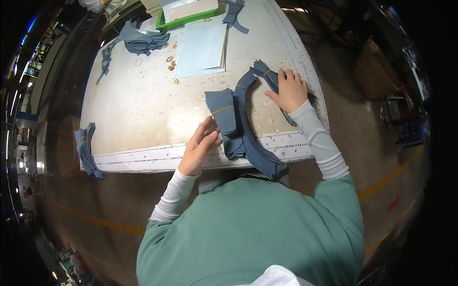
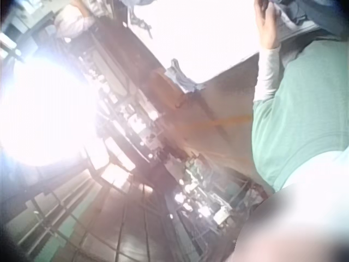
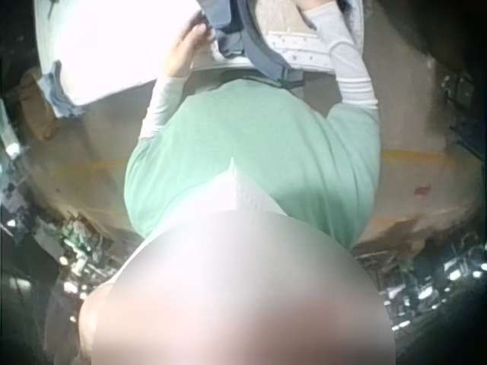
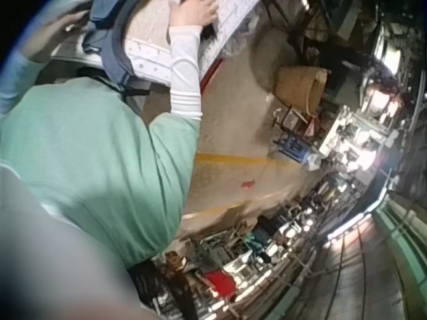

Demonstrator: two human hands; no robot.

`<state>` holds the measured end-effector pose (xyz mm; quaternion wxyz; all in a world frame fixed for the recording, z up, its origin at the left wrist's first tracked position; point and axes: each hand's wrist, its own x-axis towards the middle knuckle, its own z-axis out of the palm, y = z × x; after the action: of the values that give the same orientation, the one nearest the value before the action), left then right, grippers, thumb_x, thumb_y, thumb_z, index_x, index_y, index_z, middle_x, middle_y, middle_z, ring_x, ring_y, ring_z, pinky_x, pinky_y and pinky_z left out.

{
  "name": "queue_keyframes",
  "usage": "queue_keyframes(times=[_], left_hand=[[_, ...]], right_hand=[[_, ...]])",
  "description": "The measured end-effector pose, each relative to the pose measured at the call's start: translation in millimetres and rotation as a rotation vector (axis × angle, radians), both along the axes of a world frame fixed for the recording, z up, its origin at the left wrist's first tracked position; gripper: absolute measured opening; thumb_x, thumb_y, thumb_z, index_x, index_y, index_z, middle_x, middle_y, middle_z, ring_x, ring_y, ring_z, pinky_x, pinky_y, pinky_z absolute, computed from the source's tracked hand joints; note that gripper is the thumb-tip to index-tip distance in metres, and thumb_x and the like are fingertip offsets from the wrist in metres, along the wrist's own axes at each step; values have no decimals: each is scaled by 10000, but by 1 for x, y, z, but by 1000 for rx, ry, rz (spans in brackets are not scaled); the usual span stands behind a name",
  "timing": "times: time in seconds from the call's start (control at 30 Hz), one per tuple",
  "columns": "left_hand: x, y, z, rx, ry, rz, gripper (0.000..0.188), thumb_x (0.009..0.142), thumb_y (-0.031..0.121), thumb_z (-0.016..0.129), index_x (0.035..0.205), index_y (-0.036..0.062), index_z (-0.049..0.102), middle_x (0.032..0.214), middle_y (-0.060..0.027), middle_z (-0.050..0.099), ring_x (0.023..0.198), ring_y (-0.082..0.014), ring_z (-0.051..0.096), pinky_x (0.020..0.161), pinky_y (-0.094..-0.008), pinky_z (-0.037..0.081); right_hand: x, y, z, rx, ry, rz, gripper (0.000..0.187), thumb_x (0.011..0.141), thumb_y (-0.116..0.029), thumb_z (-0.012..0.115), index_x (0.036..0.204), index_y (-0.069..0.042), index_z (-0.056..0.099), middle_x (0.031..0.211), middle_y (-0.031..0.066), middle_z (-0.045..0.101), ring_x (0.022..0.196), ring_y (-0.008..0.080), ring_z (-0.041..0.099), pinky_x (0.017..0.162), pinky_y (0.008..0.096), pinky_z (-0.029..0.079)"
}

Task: The person gathers and aligns multiple gray fabric pieces on a table, then stacks them neatly. They also handle a bundle of similar pieces, adjusting and repositioning them. The person moves a stack of papers aside to clear the workspace.

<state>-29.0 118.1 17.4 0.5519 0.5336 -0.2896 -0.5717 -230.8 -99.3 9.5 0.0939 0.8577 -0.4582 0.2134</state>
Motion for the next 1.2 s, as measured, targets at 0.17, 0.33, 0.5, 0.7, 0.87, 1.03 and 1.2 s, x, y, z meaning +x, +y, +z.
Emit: queue_keyframes(times=[0.17, 0.33, 0.5, 0.7, 0.87, 1.03, 1.2], left_hand=[[4, 7, 6, 34, 66, 31, 619, 996, 185, 504, 1514, -8, 225, 1495, -191, 370, 1337, -281, 442, 1042, -369, 442], [10, 0, 10, 88, 135, -10, 612, 987, 210, 495, 1508, 0, 252, 1484, -166, 388, 1278, -243, 472, 1027, -392, 459], [7, -5, 11, 135, 56, -24, 601, 978, 244, 489, 1504, 24, 297, 1420, -87, 463, 1139, -169, 528, 1001, -386, 466], [7, -12, 12, 211, 177, 56, 509, 989, 282, 491, 1426, 30, 430, 1289, -40, 543, 1046, -144, 537, 902, -330, 475], [7, -42, 9, 320, 34, 46, 382, 963, 318, 560, 1220, 36, 572, 1123, -14, 606, 943, -113, 554, 837, -259, 450], [-5, -71, 7, 56, -300, -69, 298, 927, 295, 607, 1108, 59, 617, 1015, -11, 616, 924, -107, 575, 826, -256, 464], [-32, -78, 7, 110, 167, 101, 345, 901, 316, 632, 1150, 77, 631, 1023, -46, 660, 938, -122, 618, 833, -271, 496]], right_hand=[[-36, -8, -2, 413, -11, 59, 477, 789, -305, 706, 1157, -9, 638, 984, 162, 624, 887, 391, 626, 803, 468, 507], [-56, -2, 35, 1191, -667, 342, 364, 940, -301, 636, 1021, 54, 642, 740, 23, 621, 639, 100, 623, 618, 241, 520], [-30, 44, 32, 1554, -995, 476, 328, 985, -337, 577, 927, -17, 618, 742, 10, 616, 587, 86, 593, 536, 220, 491], [17, 82, -24, 951, -668, 448, 474, 1004, -336, 530, 1205, 93, 529, 1206, 214, 569, 1113, 231, 547, 947, 326, 436], [34, 94, -27, 1311, -1179, 504, 588, 1037, -253, 433, 1498, 52, 233, 1505, 156, 376, 1362, 209, 379, 1111, 306, 302], [26, 98, -21, 1531, -1459, 468, 536, 1048, -211, 386, 1507, 27, 246, 1486, 90, 386, 1341, 153, 376, 1123, 267, 266], [34, 112, -27, 1157, -1350, 505, 579, 1041, -194, 376, 1527, 30, 156, 1570, 134, 240, 1443, 211, 230, 1169, 307, 183]])
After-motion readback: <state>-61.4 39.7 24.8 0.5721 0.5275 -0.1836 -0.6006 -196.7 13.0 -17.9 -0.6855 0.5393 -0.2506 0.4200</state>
